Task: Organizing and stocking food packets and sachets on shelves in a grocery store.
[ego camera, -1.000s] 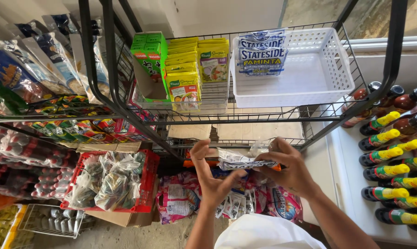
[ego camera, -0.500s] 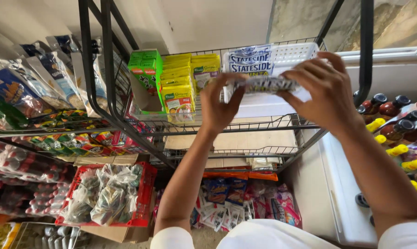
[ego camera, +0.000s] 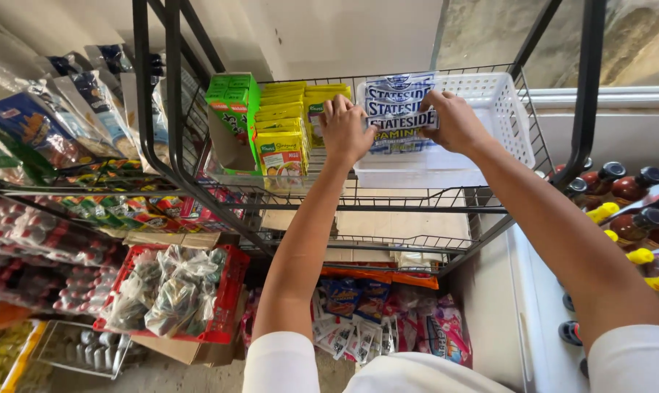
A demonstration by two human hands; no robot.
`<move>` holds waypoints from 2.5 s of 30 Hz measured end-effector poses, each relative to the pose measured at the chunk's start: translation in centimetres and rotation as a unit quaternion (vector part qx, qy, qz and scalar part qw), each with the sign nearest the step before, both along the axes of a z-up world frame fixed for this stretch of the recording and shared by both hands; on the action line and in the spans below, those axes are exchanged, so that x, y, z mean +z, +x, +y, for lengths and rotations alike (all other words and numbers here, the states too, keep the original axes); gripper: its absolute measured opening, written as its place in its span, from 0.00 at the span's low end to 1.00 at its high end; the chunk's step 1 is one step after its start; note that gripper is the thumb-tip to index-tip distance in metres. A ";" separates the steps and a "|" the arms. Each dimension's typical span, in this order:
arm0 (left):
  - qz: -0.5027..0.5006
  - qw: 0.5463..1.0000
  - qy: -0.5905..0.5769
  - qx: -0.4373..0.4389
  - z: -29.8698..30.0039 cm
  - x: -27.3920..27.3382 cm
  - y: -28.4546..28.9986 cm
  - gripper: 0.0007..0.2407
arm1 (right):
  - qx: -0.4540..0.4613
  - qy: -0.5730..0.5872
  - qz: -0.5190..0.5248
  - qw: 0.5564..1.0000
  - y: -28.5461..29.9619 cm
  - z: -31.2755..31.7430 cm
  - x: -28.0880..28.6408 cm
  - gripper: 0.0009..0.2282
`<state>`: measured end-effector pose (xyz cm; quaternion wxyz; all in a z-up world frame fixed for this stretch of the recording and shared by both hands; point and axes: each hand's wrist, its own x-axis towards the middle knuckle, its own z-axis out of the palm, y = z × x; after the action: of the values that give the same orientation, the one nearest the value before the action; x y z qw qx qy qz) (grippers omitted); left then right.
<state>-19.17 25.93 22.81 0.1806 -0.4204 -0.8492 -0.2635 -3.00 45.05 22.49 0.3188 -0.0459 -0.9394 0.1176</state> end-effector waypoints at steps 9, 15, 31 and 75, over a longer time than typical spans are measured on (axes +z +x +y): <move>0.038 0.990 -0.067 0.116 0.7 0.7 0.8 0.26 | -0.190 0.099 -0.192 0.958 1.5 -4.8 4.2 0.34; 0.110 0.992 0.060 0.027 -5.1 4.8 3.8 0.25 | -0.167 0.159 -0.126 0.965 2.4 -4.8 3.8 0.32; 0.318 0.914 0.249 0.036 -27.2 28.0 -17.9 0.13 | 0.049 0.150 0.033 0.987 -6.1 -24.3 20.0 0.23; -0.366 0.765 0.336 -0.409 -13.3 23.1 -33.8 0.28 | -0.212 0.621 0.189 0.731 -24.7 -29.4 30.4 0.18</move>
<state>-52.99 12.62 45.91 -0.1394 -0.5123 -0.4555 -0.7146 -27.70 15.67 52.86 0.4637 -0.0122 -0.6897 -0.5560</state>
